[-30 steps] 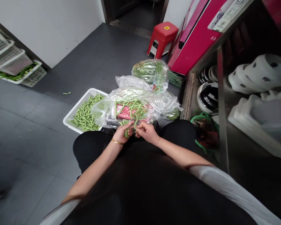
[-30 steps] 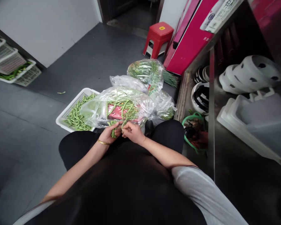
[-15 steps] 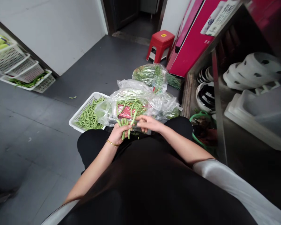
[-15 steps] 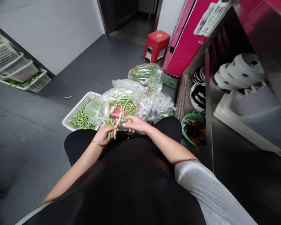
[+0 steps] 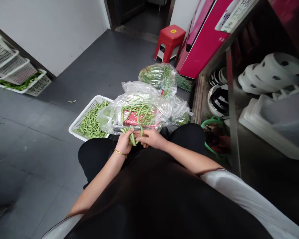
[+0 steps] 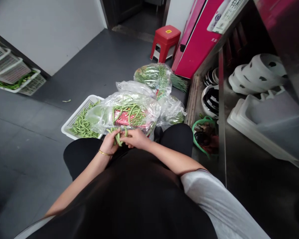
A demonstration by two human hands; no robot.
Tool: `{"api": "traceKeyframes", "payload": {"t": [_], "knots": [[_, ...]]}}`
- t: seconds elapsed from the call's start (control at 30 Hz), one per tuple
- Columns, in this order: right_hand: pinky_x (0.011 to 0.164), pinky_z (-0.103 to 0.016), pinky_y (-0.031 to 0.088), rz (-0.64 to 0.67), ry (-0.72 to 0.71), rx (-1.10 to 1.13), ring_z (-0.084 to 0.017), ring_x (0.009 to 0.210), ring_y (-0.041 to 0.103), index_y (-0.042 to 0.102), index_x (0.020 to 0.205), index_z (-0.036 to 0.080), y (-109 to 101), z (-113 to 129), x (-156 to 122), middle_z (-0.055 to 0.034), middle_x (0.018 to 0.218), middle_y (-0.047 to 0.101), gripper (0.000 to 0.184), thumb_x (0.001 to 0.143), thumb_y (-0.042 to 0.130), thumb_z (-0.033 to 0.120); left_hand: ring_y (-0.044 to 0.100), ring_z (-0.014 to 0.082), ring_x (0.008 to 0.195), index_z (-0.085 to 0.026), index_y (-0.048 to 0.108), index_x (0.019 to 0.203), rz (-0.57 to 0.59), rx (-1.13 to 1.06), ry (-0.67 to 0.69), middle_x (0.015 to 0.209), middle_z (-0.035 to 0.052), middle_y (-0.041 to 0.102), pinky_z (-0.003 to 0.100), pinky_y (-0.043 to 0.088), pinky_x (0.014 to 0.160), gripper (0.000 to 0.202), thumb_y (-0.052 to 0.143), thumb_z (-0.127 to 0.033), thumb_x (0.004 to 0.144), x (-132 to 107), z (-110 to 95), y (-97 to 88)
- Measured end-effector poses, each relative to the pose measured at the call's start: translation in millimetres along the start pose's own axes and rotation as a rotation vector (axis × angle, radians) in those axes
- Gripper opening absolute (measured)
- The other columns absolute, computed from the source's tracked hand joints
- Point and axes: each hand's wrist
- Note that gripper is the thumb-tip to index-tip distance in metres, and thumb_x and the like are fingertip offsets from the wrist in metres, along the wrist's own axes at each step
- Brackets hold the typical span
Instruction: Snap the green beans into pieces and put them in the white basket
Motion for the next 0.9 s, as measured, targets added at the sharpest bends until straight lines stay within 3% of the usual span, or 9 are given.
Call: {"api": "traceKeyframes", "payload": {"t": [0.1, 0.27, 0.4, 0.5, 0.6, 0.67, 0.73, 0.83, 0.9], "knots": [[0.057, -0.022, 0.041, 0.098, 0.167, -0.048, -0.012, 0.058, 0.059, 0.059, 0.089, 0.015, 4, -16, 9, -0.0022, 0.068, 0.064, 0.034, 0.092, 0.043, 0.045, 0.059, 0.0145, 0.047, -0.009, 0.063, 0.072, 0.1, 0.074, -0.035, 0.062, 0.0065, 0.065, 0.024, 0.048, 0.041, 0.024, 0.077, -0.025, 0.06, 0, 2, -5.5], [0.063, -0.026, 0.039, 0.226, 0.205, -0.408, -0.019, 0.071, 0.061, 0.059, 0.088, 0.015, -11, -22, 14, -0.0085, 0.078, 0.065, 0.047, 0.08, 0.053, 0.06, 0.051, 0.0105, 0.036, -0.009, 0.064, 0.068, 0.152, 0.269, -0.057, 0.053, 0.0047, 0.062, 0.019, 0.039, 0.031, 0.021, 0.078, -0.023, 0.06, 0, 5, -15.0], [0.059, -0.021, 0.035, 0.417, 0.032, -0.201, -0.011, 0.063, 0.054, 0.06, 0.078, 0.016, -39, -25, 19, -0.0009, 0.071, 0.062, 0.03, 0.09, 0.047, 0.04, 0.05, 0.0091, 0.034, -0.01, 0.063, 0.063, 0.254, 0.452, -0.031, 0.053, 0.0054, 0.063, 0.017, 0.036, 0.031, 0.018, 0.077, -0.02, 0.061, -4, 1, -16.4], [0.059, -0.02, 0.034, 0.563, -0.093, -0.158, -0.009, 0.059, 0.053, 0.061, 0.076, 0.016, -45, -24, 19, 0.0004, 0.069, 0.062, 0.023, 0.09, 0.046, 0.025, 0.054, 0.0114, 0.037, -0.01, 0.064, 0.069, 0.429, 0.495, -0.134, 0.058, 0.0072, 0.066, 0.019, 0.04, 0.034, 0.018, 0.077, -0.021, 0.061, -7, 0, -16.0], [0.062, -0.023, 0.036, 0.331, -0.025, -0.34, -0.014, 0.067, 0.056, 0.062, 0.079, 0.014, -32, -22, 21, -0.0059, 0.075, 0.064, 0.022, 0.09, 0.047, 0.027, 0.058, 0.0146, 0.042, -0.011, 0.064, 0.081, 0.527, 0.361, -0.261, 0.062, 0.0091, 0.067, 0.022, 0.043, 0.038, 0.024, 0.076, -0.022, 0.063, -7, 4, -14.3], [0.064, -0.024, 0.038, 0.089, 0.085, -0.359, -0.015, 0.071, 0.058, 0.06, 0.082, 0.013, -20, -26, 24, -0.0083, 0.078, 0.065, 0.027, 0.092, 0.042, 0.03, 0.057, 0.0142, 0.044, -0.011, 0.064, 0.085, 0.487, 0.22, -0.276, 0.063, 0.0089, 0.066, 0.022, 0.044, 0.04, 0.026, 0.075, -0.021, 0.064, -5, 6, -12.6], [0.062, -0.022, 0.04, -0.039, 0.208, -0.232, -0.013, 0.066, 0.058, 0.059, 0.084, 0.013, -13, -36, 28, -0.0056, 0.072, 0.064, 0.036, 0.096, 0.031, 0.032, 0.058, 0.0135, 0.047, -0.011, 0.064, 0.088, 0.416, 0.097, -0.245, 0.066, 0.0075, 0.065, 0.023, 0.046, 0.044, 0.029, 0.075, -0.019, 0.063, -2, 6, -12.2], [0.056, -0.02, 0.041, 0.254, 0.267, -0.091, -0.011, 0.056, 0.058, 0.06, 0.083, 0.015, -11, -56, 34, -0.0006, 0.063, 0.062, 0.035, 0.095, 0.036, 0.038, 0.057, 0.0118, 0.052, -0.011, 0.063, 0.088, 0.333, -0.029, -0.159, 0.07, 0.0041, 0.063, 0.024, 0.047, 0.05, 0.032, 0.076, -0.014, 0.058, 4, 2, -17.3], [0.06, -0.022, 0.043, 0.424, 0.25, -0.243, -0.015, 0.065, 0.062, 0.062, 0.085, 0.016, -13, -69, 42, -0.0035, 0.072, 0.066, 0.028, 0.088, 0.05, 0.041, 0.055, 0.0104, 0.052, -0.012, 0.061, 0.079, 0.281, -0.093, -0.089, 0.066, 0.0006, 0.059, 0.024, 0.047, 0.051, 0.027, 0.075, -0.011, 0.056, 10, -2, -23.2]]}}
Point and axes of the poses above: each hand's wrist, its own x-axis towards the middle knuckle, its own y-axis out of the palm, z = x × y
